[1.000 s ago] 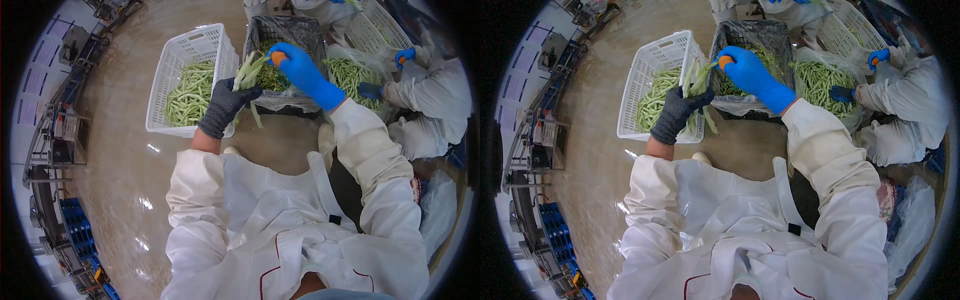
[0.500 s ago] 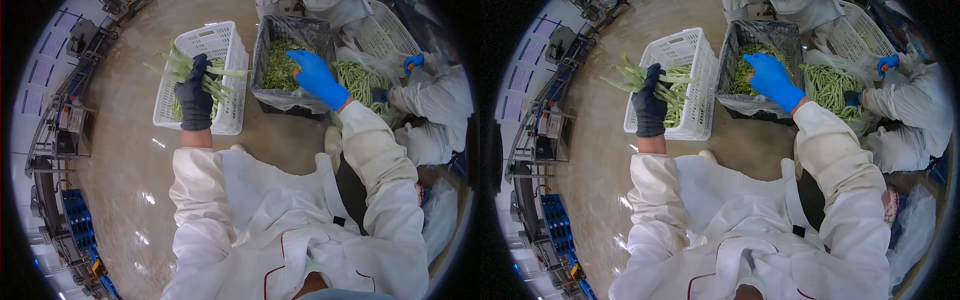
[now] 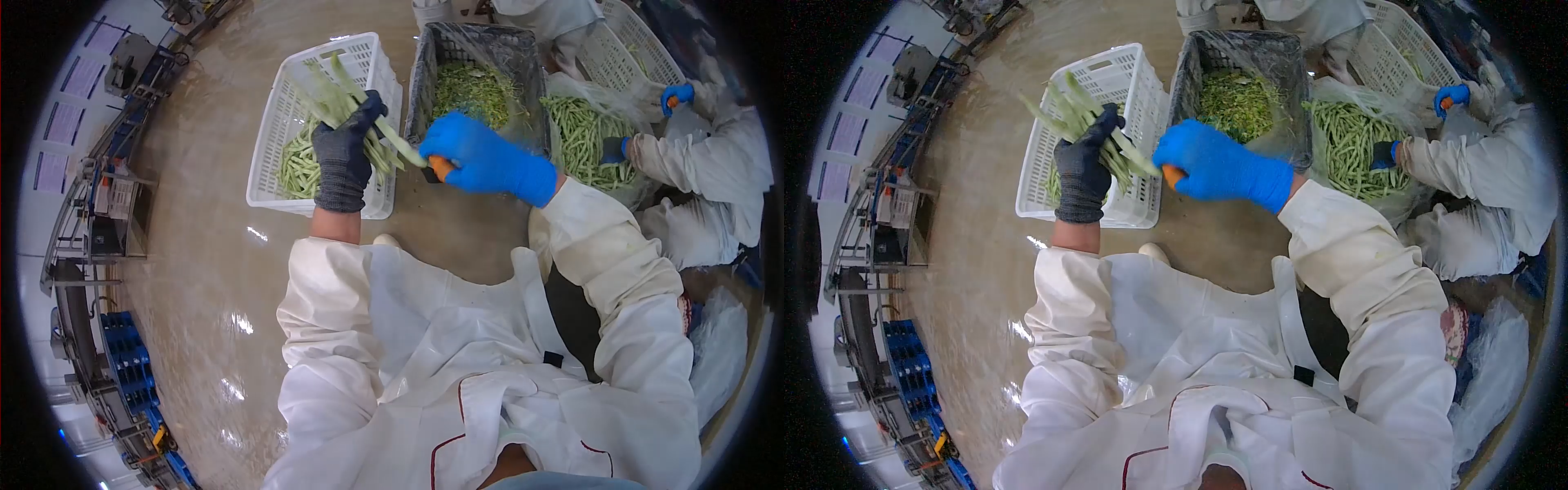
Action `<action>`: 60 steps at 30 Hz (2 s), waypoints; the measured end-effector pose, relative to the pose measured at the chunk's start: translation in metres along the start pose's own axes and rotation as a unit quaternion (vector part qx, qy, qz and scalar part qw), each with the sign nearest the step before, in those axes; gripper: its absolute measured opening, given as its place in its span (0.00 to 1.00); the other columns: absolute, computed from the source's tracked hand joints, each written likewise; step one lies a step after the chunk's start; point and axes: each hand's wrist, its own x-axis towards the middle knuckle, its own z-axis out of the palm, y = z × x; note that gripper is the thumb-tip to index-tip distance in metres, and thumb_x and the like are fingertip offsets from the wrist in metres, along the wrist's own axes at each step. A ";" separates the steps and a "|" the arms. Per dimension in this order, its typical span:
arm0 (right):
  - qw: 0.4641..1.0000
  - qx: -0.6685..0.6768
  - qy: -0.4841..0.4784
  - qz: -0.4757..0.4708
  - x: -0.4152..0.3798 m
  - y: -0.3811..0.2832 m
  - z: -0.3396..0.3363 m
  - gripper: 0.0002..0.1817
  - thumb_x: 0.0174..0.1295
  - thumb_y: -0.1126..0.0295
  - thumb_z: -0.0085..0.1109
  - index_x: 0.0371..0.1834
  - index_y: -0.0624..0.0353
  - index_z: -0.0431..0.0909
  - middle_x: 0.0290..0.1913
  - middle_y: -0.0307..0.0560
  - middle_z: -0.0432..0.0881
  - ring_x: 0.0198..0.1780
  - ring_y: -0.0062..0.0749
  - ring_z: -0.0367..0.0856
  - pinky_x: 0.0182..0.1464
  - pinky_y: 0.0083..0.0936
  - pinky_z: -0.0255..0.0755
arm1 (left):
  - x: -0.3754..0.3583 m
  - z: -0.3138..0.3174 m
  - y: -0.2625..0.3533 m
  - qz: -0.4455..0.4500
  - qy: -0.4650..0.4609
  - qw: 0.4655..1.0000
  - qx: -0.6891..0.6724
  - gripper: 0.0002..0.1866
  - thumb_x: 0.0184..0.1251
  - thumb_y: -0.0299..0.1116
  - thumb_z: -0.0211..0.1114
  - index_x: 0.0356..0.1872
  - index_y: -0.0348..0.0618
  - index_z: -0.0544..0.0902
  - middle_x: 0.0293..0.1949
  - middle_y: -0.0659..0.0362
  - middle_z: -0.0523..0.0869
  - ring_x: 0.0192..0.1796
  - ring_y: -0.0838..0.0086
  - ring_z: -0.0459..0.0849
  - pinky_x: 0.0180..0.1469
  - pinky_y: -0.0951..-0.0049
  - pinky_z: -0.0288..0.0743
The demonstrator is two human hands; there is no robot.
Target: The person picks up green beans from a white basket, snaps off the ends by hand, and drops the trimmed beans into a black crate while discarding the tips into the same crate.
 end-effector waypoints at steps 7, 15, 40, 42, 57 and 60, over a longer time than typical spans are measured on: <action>0.950 0.016 0.274 0.149 -0.003 0.036 -0.032 0.13 0.53 0.70 0.60 0.43 0.55 0.84 0.40 0.55 0.83 0.40 0.51 0.82 0.45 0.39 0.76 | -0.014 0.003 0.006 -0.035 -0.163 0.976 0.139 0.15 0.55 0.26 0.70 0.45 0.31 0.85 0.37 0.56 0.88 0.38 0.73 0.86 0.42 0.74 0.79; 0.877 -0.283 0.261 0.287 -0.042 0.106 -0.043 0.21 0.57 0.70 0.59 0.56 0.52 0.79 0.49 0.55 0.81 0.50 0.50 0.81 0.53 0.40 0.75 | 0.049 -0.109 0.008 0.145 0.329 0.768 0.530 0.19 0.55 0.36 0.73 0.40 0.29 0.83 0.30 0.48 0.86 0.31 0.68 0.86 0.33 0.65 0.80; 0.994 0.046 0.067 0.074 -0.011 0.041 -0.022 0.13 0.59 0.72 0.57 0.47 0.59 0.81 0.44 0.53 0.81 0.44 0.49 0.80 0.47 0.36 0.75 | -0.013 0.005 0.005 -0.166 -0.328 0.920 0.135 0.18 0.57 0.31 0.70 0.47 0.33 0.83 0.38 0.54 0.88 0.34 0.71 0.85 0.34 0.73 0.80; 0.991 0.072 0.062 0.089 -0.011 0.044 -0.024 0.13 0.59 0.72 0.57 0.47 0.58 0.81 0.43 0.53 0.80 0.44 0.49 0.80 0.47 0.37 0.75 | -0.009 0.001 -0.002 -0.131 -0.309 0.912 0.235 0.18 0.53 0.32 0.74 0.45 0.35 0.85 0.35 0.54 0.89 0.33 0.71 0.86 0.35 0.72 0.80; 0.977 -0.194 -0.066 0.066 -0.007 0.022 -0.022 0.14 0.51 0.73 0.61 0.43 0.57 0.79 0.35 0.48 0.78 0.41 0.45 0.77 0.48 0.36 0.69 | -0.015 0.005 -0.017 0.283 -0.175 0.689 0.644 0.14 0.44 0.33 0.72 0.37 0.50 0.87 0.32 0.56 0.84 0.39 0.59 0.84 0.44 0.60 0.74; 0.987 -0.024 0.106 0.122 -0.007 0.026 -0.014 0.13 0.52 0.74 0.60 0.42 0.61 0.78 0.35 0.47 0.79 0.39 0.40 0.78 0.47 0.30 0.70 | -0.018 0.011 -0.018 0.265 -0.102 0.775 0.564 0.16 0.45 0.33 0.76 0.38 0.45 0.86 0.31 0.54 0.85 0.36 0.62 0.85 0.41 0.64 0.77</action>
